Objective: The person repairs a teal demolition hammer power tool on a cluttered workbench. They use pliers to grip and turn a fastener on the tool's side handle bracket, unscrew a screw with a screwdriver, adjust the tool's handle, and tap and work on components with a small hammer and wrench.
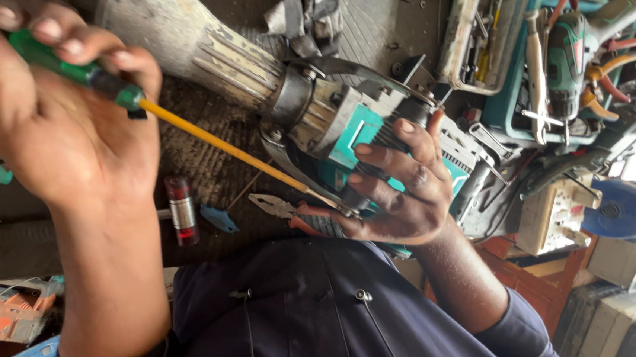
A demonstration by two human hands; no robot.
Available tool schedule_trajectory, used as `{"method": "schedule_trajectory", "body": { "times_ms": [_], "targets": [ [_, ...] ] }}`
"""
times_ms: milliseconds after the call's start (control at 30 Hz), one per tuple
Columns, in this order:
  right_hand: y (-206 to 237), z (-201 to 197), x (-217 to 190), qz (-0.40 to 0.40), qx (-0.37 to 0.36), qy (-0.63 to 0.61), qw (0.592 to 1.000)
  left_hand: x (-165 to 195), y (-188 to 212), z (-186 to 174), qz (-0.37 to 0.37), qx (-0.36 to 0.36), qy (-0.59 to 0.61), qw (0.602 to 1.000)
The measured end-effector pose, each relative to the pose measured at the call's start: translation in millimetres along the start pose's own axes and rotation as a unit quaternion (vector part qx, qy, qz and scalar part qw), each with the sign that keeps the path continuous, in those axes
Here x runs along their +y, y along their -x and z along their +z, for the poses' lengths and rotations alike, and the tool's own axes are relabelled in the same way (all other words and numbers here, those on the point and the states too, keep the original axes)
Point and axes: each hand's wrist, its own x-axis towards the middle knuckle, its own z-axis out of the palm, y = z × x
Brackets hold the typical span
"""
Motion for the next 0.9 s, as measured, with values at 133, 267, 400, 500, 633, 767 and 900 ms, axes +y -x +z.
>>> {"method": "schedule_trajectory", "body": {
  "times_ms": [133, 267, 400, 500, 633, 767, 900],
  "targets": [
    [1.0, 2.8, -3.6, 0.010, 0.005, 0.013, 1.000, 1.3, 0.0, -1.6, -0.001, -0.150, -0.018, 0.988],
    [1.8, 4.6, -3.7, 0.020, 0.003, 0.000, 1.000, -3.7, -30.7, -22.5, -0.013, -0.314, 0.068, 0.947],
    [2.5, 5.1, -3.5, 0.017, 0.005, 0.009, 1.000, -14.8, -21.8, -24.7, -0.008, -0.220, 0.055, 0.974],
    [2.2, 4.6, -3.2, 0.015, 0.007, 0.010, 1.000, -32.0, 12.3, -14.4, 0.020, -0.084, -0.030, 0.996],
    [1.8, 2.7, -2.8, 0.016, 0.002, 0.004, 1.000, -31.0, 30.9, -5.4, 0.046, -0.074, -0.107, 0.990],
    [0.9, 0.3, -3.4, 0.019, -0.005, -0.002, 1.000, -7.3, 28.1, -7.8, 0.113, -0.141, -0.155, 0.971],
    [-3.6, -1.0, -5.2, 0.016, 0.000, -0.006, 1.000, 12.7, 30.3, -7.1, 0.134, -0.140, -0.217, 0.957]
  ]
}}
